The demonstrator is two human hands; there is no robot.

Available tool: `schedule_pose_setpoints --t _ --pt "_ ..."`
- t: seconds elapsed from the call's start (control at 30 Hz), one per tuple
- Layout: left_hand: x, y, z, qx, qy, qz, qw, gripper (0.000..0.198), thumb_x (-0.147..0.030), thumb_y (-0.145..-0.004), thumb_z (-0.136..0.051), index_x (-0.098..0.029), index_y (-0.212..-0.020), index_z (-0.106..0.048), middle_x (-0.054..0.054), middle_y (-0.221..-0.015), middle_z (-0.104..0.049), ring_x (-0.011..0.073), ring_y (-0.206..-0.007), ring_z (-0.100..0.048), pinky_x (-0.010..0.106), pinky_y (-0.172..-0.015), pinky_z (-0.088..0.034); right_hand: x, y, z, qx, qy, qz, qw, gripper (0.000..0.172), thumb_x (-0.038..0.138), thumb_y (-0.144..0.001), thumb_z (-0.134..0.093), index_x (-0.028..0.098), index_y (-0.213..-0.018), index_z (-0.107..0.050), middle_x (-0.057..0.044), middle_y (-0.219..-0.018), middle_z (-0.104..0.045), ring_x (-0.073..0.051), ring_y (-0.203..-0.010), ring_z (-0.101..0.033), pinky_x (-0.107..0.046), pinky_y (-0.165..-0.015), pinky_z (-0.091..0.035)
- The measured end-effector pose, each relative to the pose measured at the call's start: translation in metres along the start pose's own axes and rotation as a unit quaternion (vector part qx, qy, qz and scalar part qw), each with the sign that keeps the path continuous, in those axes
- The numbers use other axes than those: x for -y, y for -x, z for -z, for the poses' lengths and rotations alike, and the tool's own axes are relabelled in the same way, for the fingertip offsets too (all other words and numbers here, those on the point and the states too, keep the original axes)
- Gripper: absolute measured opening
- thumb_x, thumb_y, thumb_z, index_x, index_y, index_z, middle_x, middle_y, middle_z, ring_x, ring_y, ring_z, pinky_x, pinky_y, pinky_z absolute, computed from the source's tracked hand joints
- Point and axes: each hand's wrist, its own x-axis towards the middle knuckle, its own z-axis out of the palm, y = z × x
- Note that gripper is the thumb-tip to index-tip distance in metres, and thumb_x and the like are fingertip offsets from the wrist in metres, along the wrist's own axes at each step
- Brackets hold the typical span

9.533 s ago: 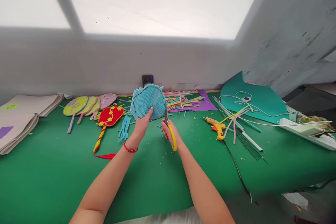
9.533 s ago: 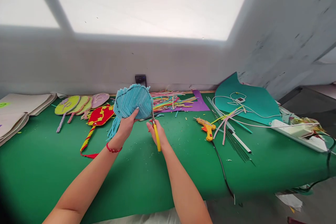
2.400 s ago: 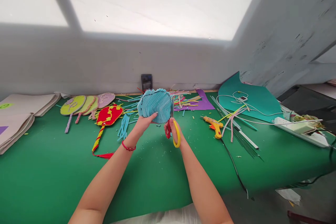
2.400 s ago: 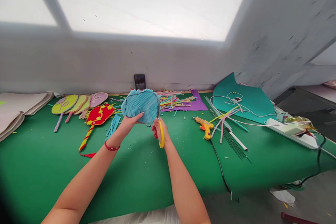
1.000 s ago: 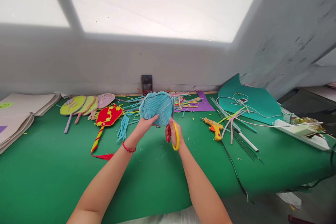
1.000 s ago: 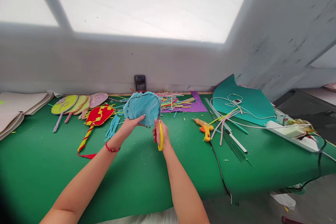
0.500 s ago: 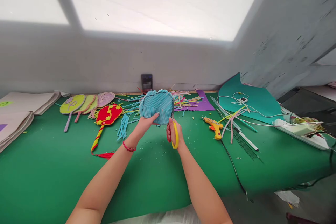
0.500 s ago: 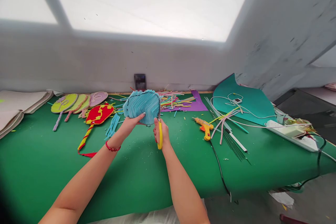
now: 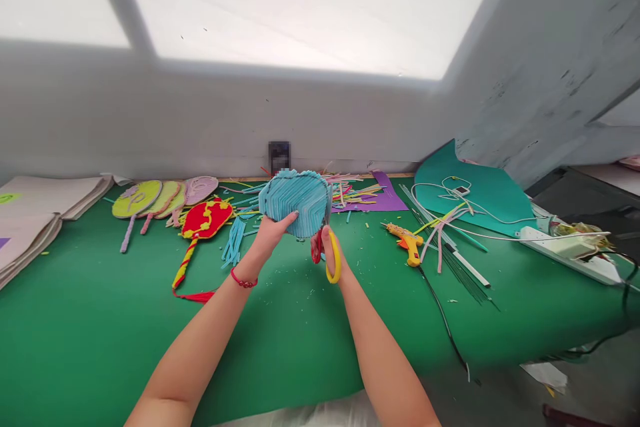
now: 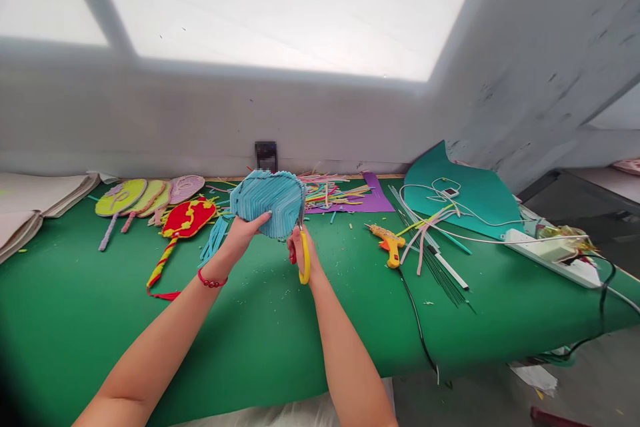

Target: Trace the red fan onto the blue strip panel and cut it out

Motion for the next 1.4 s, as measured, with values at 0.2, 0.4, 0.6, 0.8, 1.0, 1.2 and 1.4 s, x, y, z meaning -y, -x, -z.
schedule_pose_setpoints --t 0.2,0.4,0.6,0.8,1.0,1.2,1.4 --pt "-0.002 0.001 0.001 0.021 -0.013 -0.008 1.000 0.065 -0.029 -0.071 -0.075 -0.018 -0.132 -0.052 0.011 -0.138 -0.054 0.0276 -0.128 -0.050 0.043 -0.106 -0.043 -0.003 -0.001 0.002 -0.010 -0.010 0.004 1.000 0.058 0.081 -0.076 -0.040 0.023 -0.070 -0.038 0.006 -0.050 -0.043 -0.009 -0.038 -0.041 -0.023 -0.039 -0.038" --pt "-0.003 0.001 0.001 0.020 -0.016 0.001 1.000 0.067 -0.031 -0.072 -0.075 -0.019 -0.133 -0.051 0.011 -0.140 -0.052 0.0297 -0.129 -0.048 0.046 -0.102 -0.047 -0.002 0.000 0.000 -0.020 -0.010 0.007 1.000 0.056 0.079 -0.077 -0.040 0.023 -0.070 -0.037 0.007 -0.049 -0.042 -0.009 -0.038 -0.040 -0.023 -0.038 -0.038" --pt "-0.004 0.003 -0.001 0.018 -0.017 -0.008 1.000 0.067 -0.031 -0.071 -0.076 -0.019 -0.132 -0.052 0.012 -0.141 -0.051 0.0285 -0.128 -0.049 0.045 -0.107 -0.041 0.004 0.003 -0.003 -0.041 -0.020 -0.018 0.999 0.057 0.080 -0.075 -0.042 0.023 -0.068 -0.037 0.008 -0.046 -0.040 -0.008 -0.033 -0.037 -0.023 -0.033 -0.036" --pt "-0.005 0.005 -0.002 0.016 -0.019 0.005 1.000 0.068 -0.032 -0.069 -0.078 -0.018 -0.131 -0.054 0.013 -0.139 -0.052 0.0305 -0.127 -0.050 0.045 -0.101 -0.047 0.005 0.003 -0.004 -0.057 -0.042 -0.045 0.996 0.059 0.081 -0.071 -0.047 0.024 -0.067 -0.036 0.009 -0.043 -0.038 -0.007 -0.029 -0.033 -0.021 -0.028 -0.030" --pt "-0.004 0.004 -0.003 0.022 -0.025 0.015 0.999 0.069 -0.034 -0.070 -0.077 -0.019 -0.132 -0.052 0.012 -0.138 -0.054 0.0321 -0.125 -0.051 0.044 -0.093 -0.053 0.002 0.002 -0.002 -0.082 -0.038 -0.068 0.994 0.055 0.077 -0.072 -0.052 0.024 -0.069 -0.037 0.011 -0.043 -0.035 -0.006 -0.027 -0.029 -0.020 -0.024 -0.026" --pt "-0.001 0.002 -0.003 0.008 -0.008 -0.022 1.000 0.065 -0.032 -0.071 -0.075 -0.017 -0.130 -0.054 0.012 -0.140 -0.052 0.0275 -0.127 -0.050 0.042 -0.106 -0.042 -0.001 0.000 -0.003 -0.083 -0.029 -0.075 0.993 0.055 0.077 -0.072 -0.051 0.024 -0.071 -0.039 0.011 -0.042 -0.035 -0.006 -0.028 -0.028 -0.019 -0.025 -0.028" --pt "0.001 0.001 -0.003 -0.027 -0.012 -0.070 0.997 0.051 -0.038 -0.075 -0.070 -0.016 -0.120 -0.061 0.011 -0.127 -0.063 0.0262 -0.122 -0.055 0.041 -0.107 -0.040 -0.005 0.000 -0.002 -0.065 -0.017 -0.055 0.996 0.054 0.076 -0.074 -0.048 0.024 -0.087 -0.049 0.011 -0.044 -0.037 -0.006 -0.031 -0.029 -0.018 -0.028 -0.032"
